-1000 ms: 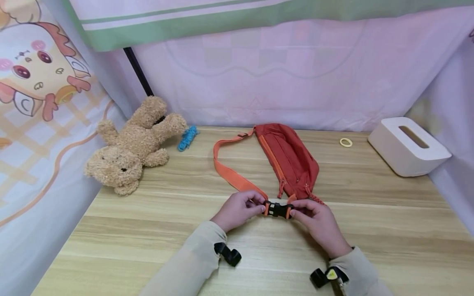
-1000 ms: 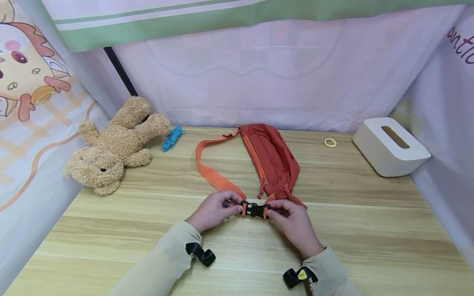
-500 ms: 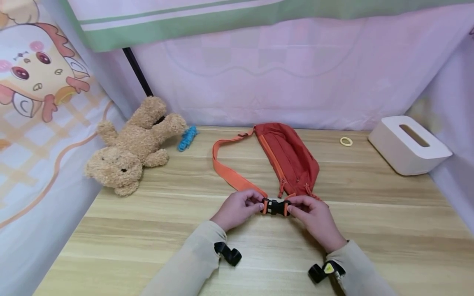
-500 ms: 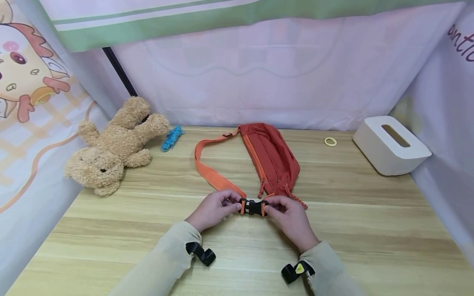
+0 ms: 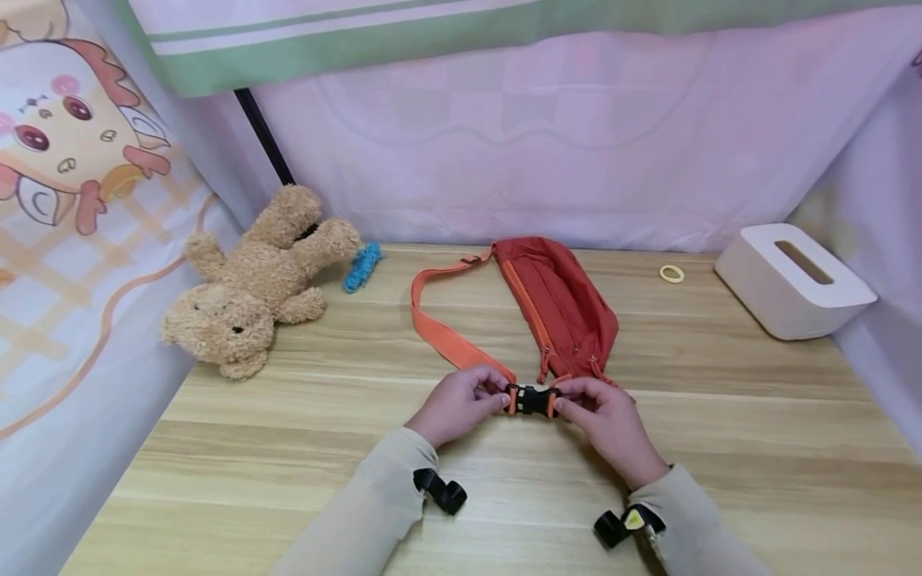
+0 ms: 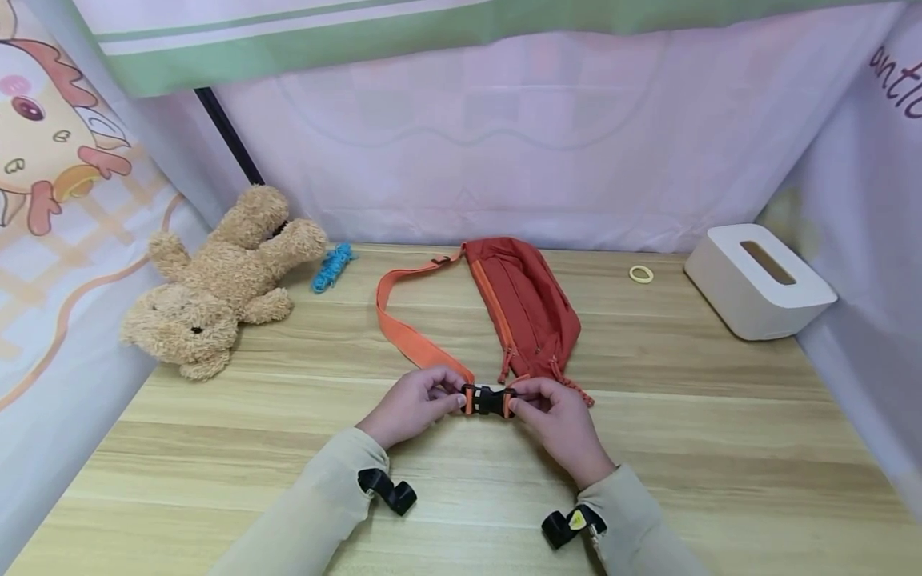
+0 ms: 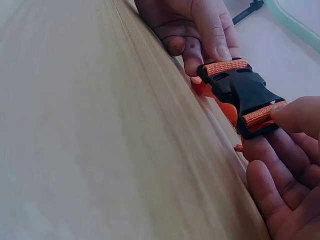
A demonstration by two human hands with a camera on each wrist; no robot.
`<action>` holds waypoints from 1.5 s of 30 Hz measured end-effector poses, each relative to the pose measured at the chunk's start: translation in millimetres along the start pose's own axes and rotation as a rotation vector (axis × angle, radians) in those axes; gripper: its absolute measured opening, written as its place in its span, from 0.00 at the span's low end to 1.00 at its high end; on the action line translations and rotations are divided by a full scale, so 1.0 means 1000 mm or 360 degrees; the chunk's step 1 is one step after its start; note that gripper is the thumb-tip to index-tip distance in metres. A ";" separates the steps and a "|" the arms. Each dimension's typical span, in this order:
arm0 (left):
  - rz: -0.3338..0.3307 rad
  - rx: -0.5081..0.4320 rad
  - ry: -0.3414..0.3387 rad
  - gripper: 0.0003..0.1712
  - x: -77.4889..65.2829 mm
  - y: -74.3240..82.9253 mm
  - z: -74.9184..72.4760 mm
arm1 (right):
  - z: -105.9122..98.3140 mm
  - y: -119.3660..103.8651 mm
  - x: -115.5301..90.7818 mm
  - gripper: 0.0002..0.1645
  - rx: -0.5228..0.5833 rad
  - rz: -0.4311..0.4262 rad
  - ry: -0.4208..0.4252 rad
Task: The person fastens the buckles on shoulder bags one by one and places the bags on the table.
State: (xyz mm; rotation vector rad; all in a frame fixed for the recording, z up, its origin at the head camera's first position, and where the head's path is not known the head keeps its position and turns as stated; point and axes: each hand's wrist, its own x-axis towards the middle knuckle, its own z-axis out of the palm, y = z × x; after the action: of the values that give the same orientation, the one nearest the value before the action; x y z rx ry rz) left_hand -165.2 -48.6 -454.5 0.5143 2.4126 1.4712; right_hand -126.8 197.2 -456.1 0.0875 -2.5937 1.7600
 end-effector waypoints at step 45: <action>0.0021 -0.0084 -0.0045 0.04 0.000 0.001 -0.003 | -0.002 -0.001 -0.002 0.09 0.0046 -0.0043 -0.0011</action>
State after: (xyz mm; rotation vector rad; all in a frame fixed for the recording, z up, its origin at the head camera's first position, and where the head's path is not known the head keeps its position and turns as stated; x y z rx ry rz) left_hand -166.4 -50.9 -452.1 0.5365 2.3462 1.5181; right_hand -125.0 198.4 -454.5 0.1285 -2.5597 1.7917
